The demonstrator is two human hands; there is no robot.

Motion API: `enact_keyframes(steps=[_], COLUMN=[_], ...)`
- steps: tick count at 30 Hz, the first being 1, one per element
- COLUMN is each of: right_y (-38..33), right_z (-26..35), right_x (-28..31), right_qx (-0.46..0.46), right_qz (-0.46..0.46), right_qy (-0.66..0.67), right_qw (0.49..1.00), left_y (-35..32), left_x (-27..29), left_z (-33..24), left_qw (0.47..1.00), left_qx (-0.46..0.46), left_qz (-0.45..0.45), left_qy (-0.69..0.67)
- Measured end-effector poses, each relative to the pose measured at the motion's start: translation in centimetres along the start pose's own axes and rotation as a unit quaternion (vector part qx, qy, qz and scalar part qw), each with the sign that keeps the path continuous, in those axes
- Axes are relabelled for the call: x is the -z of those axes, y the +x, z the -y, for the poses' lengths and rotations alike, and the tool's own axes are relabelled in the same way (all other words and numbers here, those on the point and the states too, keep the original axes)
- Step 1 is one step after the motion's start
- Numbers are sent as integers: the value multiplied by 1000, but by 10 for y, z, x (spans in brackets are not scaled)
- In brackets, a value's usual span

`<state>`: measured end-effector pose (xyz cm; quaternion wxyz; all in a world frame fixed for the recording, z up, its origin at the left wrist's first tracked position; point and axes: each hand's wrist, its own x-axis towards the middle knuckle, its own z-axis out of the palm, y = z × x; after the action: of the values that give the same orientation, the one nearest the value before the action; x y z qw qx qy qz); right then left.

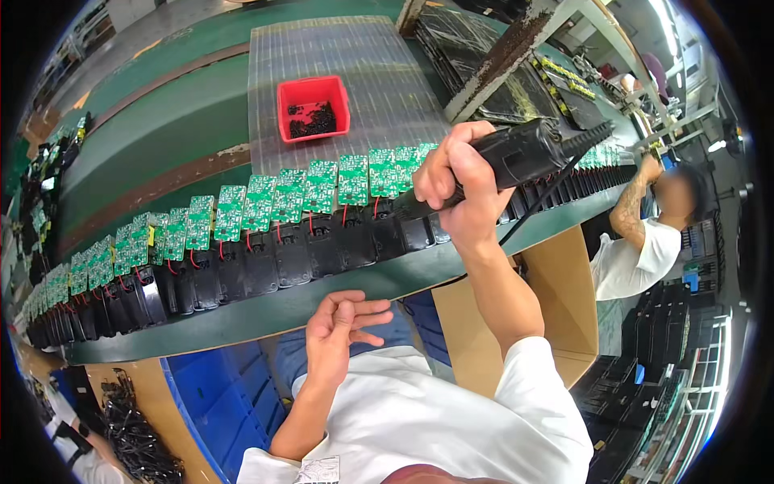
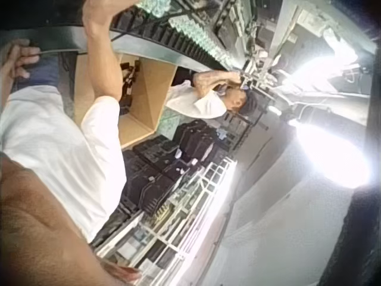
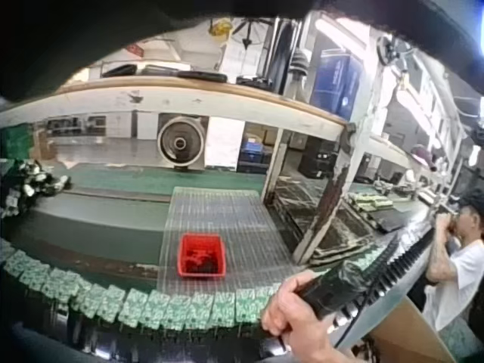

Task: Using an electric screwdriver to fasten components onto a series of circuit boards on an assembly line.

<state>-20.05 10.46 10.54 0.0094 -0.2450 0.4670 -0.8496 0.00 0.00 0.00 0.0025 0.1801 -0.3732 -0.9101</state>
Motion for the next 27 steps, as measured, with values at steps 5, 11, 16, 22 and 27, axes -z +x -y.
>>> enact_keyframes(steps=[5, 11, 16, 22, 27], right_y=[1, -1, 0, 3, 1], right_z=[-6, -25, -38, -27, 24], right_x=[-5, 3, 11, 2, -4], right_qx=[0, 5, 11, -30, -56], right_qz=[-2, 23, 108, 69, -26], right_qy=[-25, -85, -110, -76, -67], right_qw=[1000, 996, 988, 994, 996], left_y=[-1, 2, 8, 20, 26], left_x=[9, 18, 2, -28, -41], left_z=[11, 18, 15, 8, 9], left_qw=[998, 991, 985, 976, 970], left_qx=[-11, -40, -52, -96, -140], left_qz=[26, 58, 49, 35, 5], left_qy=[59, 111, 157, 190, 201])
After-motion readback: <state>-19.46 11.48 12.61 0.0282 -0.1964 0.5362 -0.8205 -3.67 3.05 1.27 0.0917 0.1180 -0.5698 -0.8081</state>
